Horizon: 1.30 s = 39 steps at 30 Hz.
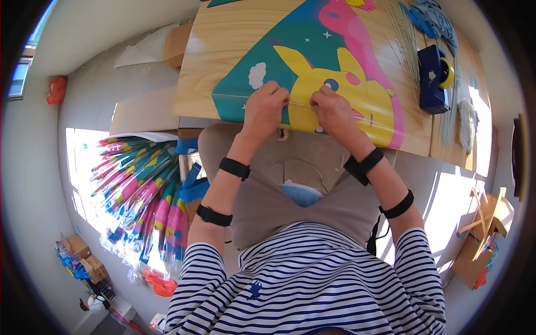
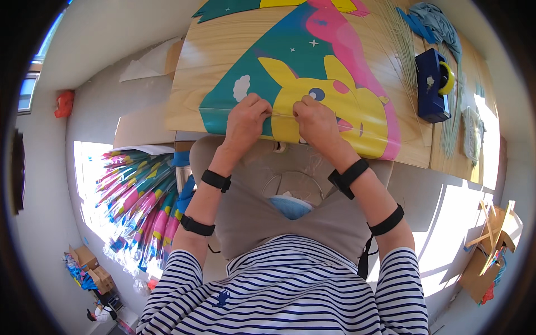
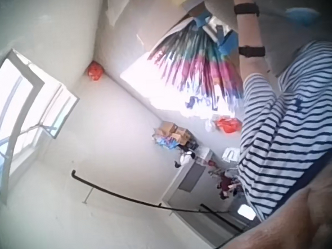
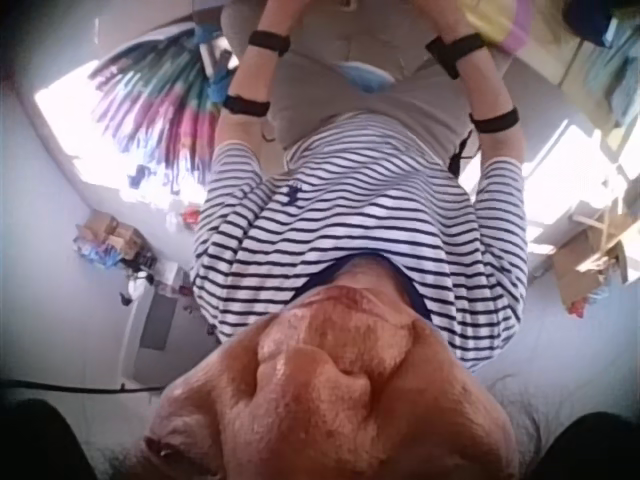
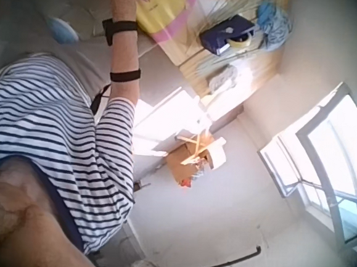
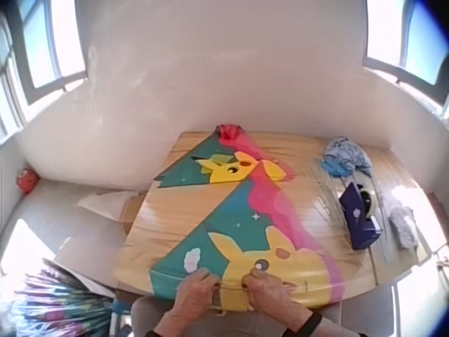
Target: The recorder is assembling a cartoon-themed plastic kite, unfolding the material, and preparing the string and supports.
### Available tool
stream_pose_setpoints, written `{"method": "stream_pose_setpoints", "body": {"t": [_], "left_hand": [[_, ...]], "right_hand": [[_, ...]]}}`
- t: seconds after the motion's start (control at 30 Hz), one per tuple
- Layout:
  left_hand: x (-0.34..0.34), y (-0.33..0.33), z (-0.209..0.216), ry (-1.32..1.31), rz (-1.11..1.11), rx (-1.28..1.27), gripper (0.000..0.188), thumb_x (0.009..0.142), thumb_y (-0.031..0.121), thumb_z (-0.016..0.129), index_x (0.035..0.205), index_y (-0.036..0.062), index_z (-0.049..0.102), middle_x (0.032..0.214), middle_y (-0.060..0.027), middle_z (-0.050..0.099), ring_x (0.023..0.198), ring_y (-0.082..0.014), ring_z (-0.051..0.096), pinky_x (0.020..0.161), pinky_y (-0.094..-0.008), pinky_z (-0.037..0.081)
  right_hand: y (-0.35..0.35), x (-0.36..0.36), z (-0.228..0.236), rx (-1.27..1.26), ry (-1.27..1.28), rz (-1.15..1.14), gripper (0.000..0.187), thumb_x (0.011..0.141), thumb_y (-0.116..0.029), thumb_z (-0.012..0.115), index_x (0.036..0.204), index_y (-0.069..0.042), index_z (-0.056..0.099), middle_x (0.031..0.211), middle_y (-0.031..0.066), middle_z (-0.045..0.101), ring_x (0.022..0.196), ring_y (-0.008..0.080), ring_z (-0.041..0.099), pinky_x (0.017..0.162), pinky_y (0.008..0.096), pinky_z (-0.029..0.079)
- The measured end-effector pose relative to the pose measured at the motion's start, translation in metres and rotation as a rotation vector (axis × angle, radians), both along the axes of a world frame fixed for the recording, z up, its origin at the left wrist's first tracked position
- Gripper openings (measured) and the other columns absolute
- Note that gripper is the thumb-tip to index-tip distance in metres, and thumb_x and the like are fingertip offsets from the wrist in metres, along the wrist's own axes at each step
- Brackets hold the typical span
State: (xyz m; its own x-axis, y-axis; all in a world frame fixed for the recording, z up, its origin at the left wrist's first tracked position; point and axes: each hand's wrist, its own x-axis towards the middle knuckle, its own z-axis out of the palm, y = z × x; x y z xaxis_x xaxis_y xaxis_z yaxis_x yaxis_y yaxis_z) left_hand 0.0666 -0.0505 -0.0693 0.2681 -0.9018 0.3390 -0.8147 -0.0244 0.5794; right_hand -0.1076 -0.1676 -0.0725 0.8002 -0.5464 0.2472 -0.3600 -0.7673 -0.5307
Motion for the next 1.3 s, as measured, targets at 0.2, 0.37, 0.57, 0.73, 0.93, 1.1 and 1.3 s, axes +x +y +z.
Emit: {"method": "stream_pose_setpoints", "body": {"t": [0.2,0.37,0.57,0.73,0.93,1.1,1.3], "left_hand": [[0.029,0.018,0.0,-0.013,0.114,-0.024,0.009,0.079,0.001,0.069,0.082,0.0064,0.062,0.083,-0.0082,0.056,0.082,-0.0304,0.06,0.068,-0.0405,0.048],[0.052,0.031,-0.002,0.032,0.199,-0.014,0.01,0.078,0.002,0.069,0.079,0.0091,0.062,0.084,-0.0076,0.056,0.081,-0.0309,0.06,0.07,-0.0426,0.048],[0.071,0.043,-0.004,0.097,0.283,0.02,0.01,0.079,0.003,0.07,0.082,0.0091,0.062,0.087,-0.0086,0.058,0.083,-0.0324,0.06,0.07,-0.0435,0.049],[0.081,0.069,-0.005,0.071,0.533,-0.013,0.012,0.081,0.004,0.071,0.09,0.0051,0.063,0.09,-0.0106,0.061,0.081,-0.0283,0.062,0.072,-0.0379,0.05],[0.03,0.109,-0.009,0.774,0.901,-0.206,0.021,0.083,0.006,0.074,0.099,-0.0003,0.061,0.091,-0.0053,0.062,0.084,-0.0148,0.06,0.077,-0.0294,0.05],[0.021,0.092,-0.011,1.137,0.909,-0.433,0.027,0.084,0.006,0.076,0.101,-0.0012,0.057,0.092,-0.0067,0.062,0.082,-0.0132,0.06,0.076,-0.0268,0.051],[0.029,0.096,-0.021,1.396,0.864,-0.323,0.022,0.084,0.005,0.075,0.092,0.0008,0.055,0.081,-0.004,0.062,0.067,-0.0101,0.058,0.061,-0.0238,0.048]], "right_hand": [[-0.018,-0.056,0.017,0.116,0.035,-0.082,0.005,0.079,-0.002,0.065,0.084,-0.003,0.062,0.086,0.013,0.06,0.079,0.0353,0.062,0.069,0.0425,0.049],[-0.036,-0.105,0.02,0.161,0.089,-0.183,0.008,0.078,0.0,0.067,0.085,-0.001,0.063,0.083,0.0122,0.059,0.077,0.0314,0.061,0.069,0.039,0.048],[-0.053,-0.157,0.023,0.261,0.107,-0.301,0.011,0.078,0.001,0.068,0.088,0.001,0.064,0.079,0.0093,0.056,0.073,0.0223,0.058,0.068,0.0341,0.046],[-0.067,-0.185,0.024,0.203,0.238,-0.465,0.01,0.078,0.0,0.068,0.086,0.001,0.062,0.08,0.0116,0.06,0.072,0.0248,0.06,0.068,0.0348,0.047],[-0.059,-0.072,0.056,0.088,0.148,-0.257,0.011,0.079,-0.001,0.068,0.087,0.002,0.061,0.086,0.0156,0.064,0.077,0.0286,0.064,0.071,0.0363,0.049],[-0.019,0.081,0.065,0.181,0.046,0.157,0.018,0.079,-0.003,0.069,0.096,0.001,0.065,0.09,0.0154,0.065,0.081,0.03,0.065,0.073,0.0375,0.051],[0.019,0.179,0.054,0.136,0.09,0.459,0.028,0.079,-0.004,0.067,0.106,0.001,0.065,0.102,0.0145,0.066,0.098,0.0329,0.061,0.084,0.0392,0.051]]}}
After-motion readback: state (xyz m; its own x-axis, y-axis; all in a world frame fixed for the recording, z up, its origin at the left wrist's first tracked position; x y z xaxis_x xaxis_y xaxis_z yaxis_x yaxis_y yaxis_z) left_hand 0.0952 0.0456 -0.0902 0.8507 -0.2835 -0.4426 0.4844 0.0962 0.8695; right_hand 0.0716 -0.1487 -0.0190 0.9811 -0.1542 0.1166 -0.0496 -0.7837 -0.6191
